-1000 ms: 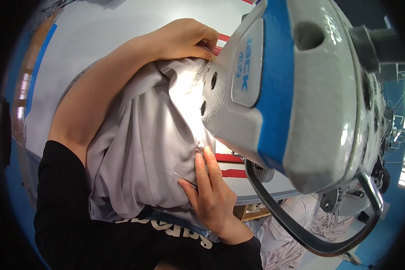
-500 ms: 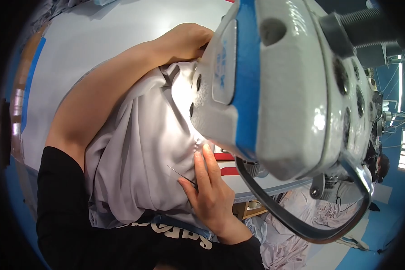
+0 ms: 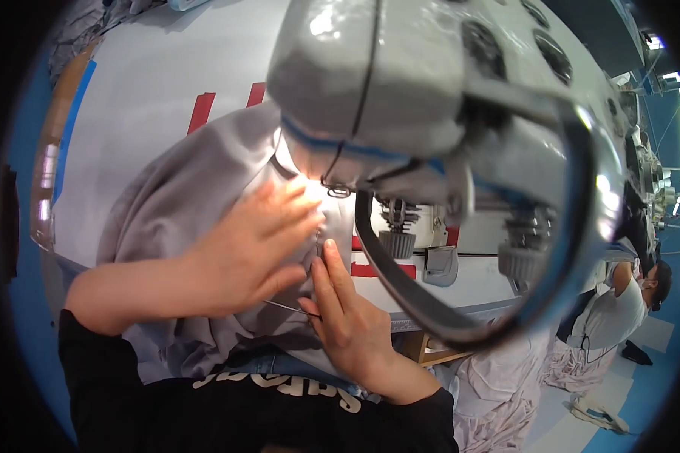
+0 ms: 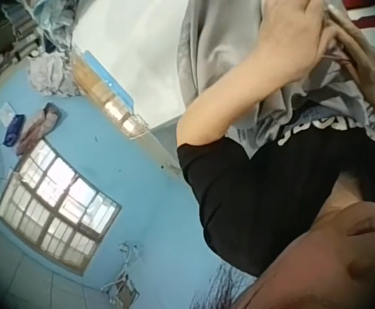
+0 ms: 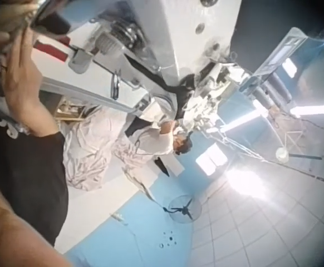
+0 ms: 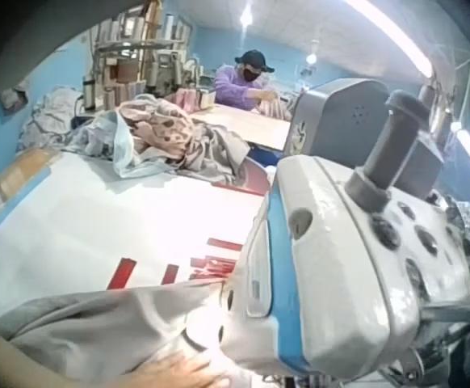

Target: Using an industrial sewing machine to stitch the edges of a grey fabric pillowcase.

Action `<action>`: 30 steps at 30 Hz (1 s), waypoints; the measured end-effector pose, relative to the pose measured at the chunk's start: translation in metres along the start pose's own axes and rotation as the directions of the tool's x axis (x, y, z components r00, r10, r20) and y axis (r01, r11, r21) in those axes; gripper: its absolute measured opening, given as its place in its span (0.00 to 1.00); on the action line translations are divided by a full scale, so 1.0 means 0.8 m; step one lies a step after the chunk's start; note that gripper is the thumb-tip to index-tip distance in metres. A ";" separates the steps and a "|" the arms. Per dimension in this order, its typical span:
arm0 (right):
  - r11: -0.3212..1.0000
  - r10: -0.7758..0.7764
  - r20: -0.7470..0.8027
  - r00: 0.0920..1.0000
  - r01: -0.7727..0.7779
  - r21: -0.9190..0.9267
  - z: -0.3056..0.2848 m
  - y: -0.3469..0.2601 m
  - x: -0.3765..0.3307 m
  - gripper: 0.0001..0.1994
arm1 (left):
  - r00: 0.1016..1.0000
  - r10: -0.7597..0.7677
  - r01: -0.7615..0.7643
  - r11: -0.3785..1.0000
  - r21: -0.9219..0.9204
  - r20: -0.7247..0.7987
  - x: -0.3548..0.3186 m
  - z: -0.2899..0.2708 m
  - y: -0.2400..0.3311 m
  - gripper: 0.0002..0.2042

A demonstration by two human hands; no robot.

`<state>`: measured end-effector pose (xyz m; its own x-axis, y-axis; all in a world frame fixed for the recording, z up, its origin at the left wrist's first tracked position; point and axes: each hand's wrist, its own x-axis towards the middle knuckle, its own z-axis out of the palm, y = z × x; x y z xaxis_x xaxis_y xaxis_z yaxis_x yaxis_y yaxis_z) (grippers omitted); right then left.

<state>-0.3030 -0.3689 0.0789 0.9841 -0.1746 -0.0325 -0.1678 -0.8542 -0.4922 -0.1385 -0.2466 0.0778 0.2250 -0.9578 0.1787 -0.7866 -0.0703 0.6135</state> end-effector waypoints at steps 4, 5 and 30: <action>0.992 -0.112 0.015 0.994 0.113 -0.059 -0.005 0.017 -0.011 0.22 | 0.989 0.049 -0.061 0.994 0.089 0.136 -0.014 0.015 -0.043 0.27; 0.984 -0.175 -0.065 0.982 0.177 0.017 -0.008 0.033 -0.014 0.18 | 0.986 0.082 -0.102 0.986 0.135 0.148 -0.013 0.013 -0.045 0.27; 0.896 -0.398 -0.104 0.911 0.362 -0.256 -0.042 0.084 0.056 0.17 | 0.977 0.138 -0.155 0.983 0.098 0.161 -0.017 0.003 -0.046 0.35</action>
<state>-0.2722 -0.4507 0.0734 0.9577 0.1299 0.2567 0.1912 -0.9541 -0.2305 -0.1140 -0.2316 0.0513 0.0189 -0.9907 0.1350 -0.8643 0.0518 0.5004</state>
